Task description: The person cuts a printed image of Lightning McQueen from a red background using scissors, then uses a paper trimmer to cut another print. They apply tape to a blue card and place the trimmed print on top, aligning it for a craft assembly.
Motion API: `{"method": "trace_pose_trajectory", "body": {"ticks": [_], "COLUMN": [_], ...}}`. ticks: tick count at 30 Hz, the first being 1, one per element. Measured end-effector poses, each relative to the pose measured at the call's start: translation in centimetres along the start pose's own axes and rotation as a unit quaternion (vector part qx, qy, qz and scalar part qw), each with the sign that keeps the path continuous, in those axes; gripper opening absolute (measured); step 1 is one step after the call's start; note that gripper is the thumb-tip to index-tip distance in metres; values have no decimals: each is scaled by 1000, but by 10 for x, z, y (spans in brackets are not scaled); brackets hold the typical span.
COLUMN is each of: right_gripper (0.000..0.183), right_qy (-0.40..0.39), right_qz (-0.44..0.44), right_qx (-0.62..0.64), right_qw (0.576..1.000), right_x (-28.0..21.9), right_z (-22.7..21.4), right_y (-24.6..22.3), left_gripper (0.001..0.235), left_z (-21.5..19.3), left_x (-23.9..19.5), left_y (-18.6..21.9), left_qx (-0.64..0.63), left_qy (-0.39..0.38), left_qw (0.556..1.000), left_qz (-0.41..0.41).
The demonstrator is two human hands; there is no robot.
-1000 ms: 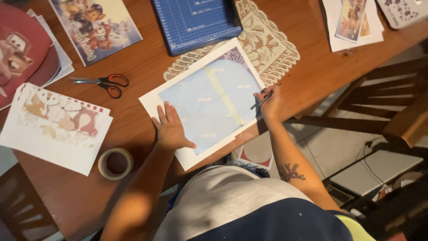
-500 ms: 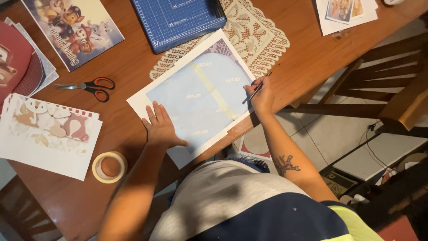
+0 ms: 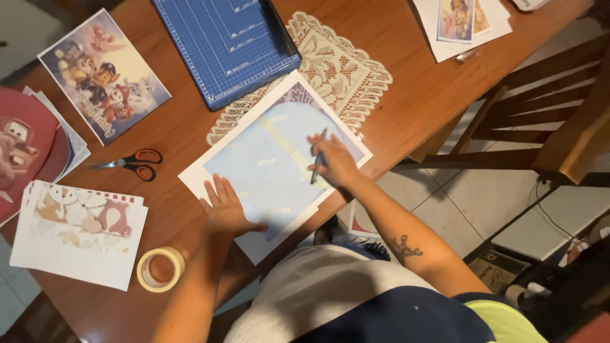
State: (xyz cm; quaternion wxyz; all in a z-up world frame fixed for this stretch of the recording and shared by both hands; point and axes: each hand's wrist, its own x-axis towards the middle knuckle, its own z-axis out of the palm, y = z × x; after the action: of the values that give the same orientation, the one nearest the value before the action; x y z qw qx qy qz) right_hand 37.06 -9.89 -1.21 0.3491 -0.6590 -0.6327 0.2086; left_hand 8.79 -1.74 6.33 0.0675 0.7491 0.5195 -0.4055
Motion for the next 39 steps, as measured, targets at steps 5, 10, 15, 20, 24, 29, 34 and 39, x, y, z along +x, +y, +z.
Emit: {"method": "trace_pose_trajectory", "body": {"ticks": [5,10,15,20,24,29,34,39], "right_gripper": [55,54,51,49,35,20,19,25], "right_qy": [-80,-92,-106,-80,42,166,125,92], "right_qz": [121,132,135,119,214,162,137,121], "right_qx": [-57,-69,-55,-3,92,11,-89,-146], "right_qw": [988,984,984,990,972,973,979,978], "right_x": [5,9,10,7,7,18,29,36], "right_z": [-17,-15,-23,-32,-65,-78,-76,-79], "right_y": [5,8,4,0,2,38,41,27], "left_gripper": [148,120,134,129,131,136,153,157], "left_z": [-1,-64,-111,-134,-142,-160,-145,-155], "left_x": [1,39,44,31,32,27,54,46], "left_y": [17,85,116,118,126,135,158,151], "left_qx": [-60,-196,-138,-86,-76,-42,-49,-59], "left_qy": [157,206,101,33,17,-43,-63,-75], "left_qw": [985,913,951,965,966,971,974,972], "left_qz": [39,293,257,244,248,230,211,213]}}
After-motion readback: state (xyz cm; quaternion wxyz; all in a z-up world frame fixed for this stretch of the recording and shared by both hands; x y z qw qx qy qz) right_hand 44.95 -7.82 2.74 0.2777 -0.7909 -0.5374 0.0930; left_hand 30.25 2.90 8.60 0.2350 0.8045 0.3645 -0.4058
